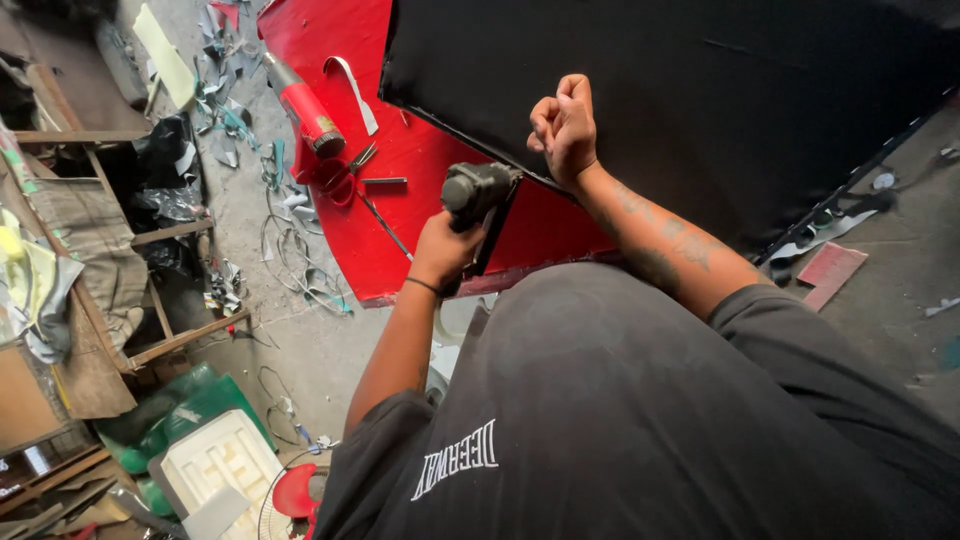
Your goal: Upholstering a seat frame by stretching black fabric over it and securing it with a pneumatic stapler.
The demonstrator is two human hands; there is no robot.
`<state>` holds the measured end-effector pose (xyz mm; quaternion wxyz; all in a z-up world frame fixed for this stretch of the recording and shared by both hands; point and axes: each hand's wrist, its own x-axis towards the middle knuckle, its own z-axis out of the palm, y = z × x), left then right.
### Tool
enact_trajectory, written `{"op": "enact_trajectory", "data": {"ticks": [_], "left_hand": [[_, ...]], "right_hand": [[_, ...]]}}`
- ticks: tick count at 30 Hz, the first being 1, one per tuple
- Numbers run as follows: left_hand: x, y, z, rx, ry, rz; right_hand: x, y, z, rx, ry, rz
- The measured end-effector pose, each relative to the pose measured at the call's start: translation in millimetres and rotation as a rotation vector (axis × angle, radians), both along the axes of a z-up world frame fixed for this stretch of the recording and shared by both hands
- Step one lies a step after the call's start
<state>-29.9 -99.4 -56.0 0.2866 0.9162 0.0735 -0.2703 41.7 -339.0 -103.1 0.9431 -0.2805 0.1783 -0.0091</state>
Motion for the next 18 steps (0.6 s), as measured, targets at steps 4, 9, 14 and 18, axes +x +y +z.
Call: {"op": "enact_trajectory", "data": {"ticks": [4,9,14,18], "left_hand": [[-23,0,31,-0.143,0.076,0.241],[-39,8,36,-0.239,0.065,0.386],[-52,23,44,-0.412,0.014,0.427],[-42,25,78,-0.559,-0.150,0.066]], "right_hand": [[6,-3,-4,0.000,-0.031,-0.002],[6,-5,-2,-0.028,-0.065,0.075],[3,-2,-2,-0.139,-0.125,0.200],[-8,0,-36,-0.576,-0.416,0.455]]}}
